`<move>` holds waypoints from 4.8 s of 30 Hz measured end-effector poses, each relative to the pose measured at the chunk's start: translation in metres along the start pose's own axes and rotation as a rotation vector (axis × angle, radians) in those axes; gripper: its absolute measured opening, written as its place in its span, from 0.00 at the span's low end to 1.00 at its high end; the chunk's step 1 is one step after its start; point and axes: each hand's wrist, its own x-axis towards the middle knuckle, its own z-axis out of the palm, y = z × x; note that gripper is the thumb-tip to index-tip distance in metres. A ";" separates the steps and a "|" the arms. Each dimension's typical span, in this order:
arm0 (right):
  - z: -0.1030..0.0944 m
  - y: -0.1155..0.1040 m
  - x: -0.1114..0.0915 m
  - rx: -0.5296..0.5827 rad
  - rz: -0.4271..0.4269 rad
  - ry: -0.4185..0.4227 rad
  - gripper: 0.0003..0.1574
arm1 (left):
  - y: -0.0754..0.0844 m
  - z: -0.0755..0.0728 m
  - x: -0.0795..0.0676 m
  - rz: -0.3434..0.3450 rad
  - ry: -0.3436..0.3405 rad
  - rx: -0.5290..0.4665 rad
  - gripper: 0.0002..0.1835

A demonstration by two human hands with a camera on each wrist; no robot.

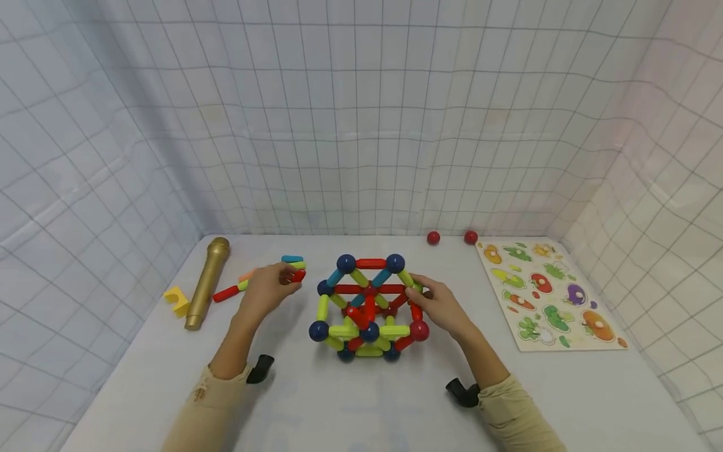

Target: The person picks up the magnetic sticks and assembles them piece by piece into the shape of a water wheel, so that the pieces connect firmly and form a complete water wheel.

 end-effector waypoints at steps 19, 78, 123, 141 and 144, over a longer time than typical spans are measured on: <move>0.004 -0.003 0.000 0.017 0.001 -0.029 0.34 | 0.141 0.031 -0.062 0.381 -0.166 -0.008 0.14; -0.051 0.074 0.140 -0.760 -0.037 0.164 0.17 | 0.048 0.042 -0.063 0.227 -0.303 -0.630 0.18; 0.002 -0.039 -0.041 -0.034 -0.609 0.028 0.22 | 0.047 0.041 -0.056 0.228 -0.287 -0.670 0.20; -0.115 0.066 0.109 -0.487 -0.018 0.398 0.23 | 0.047 0.043 -0.061 0.236 -0.286 -0.649 0.18; -0.120 0.085 0.119 -0.623 0.028 0.290 0.25 | 0.047 0.045 -0.064 0.234 -0.302 -0.664 0.17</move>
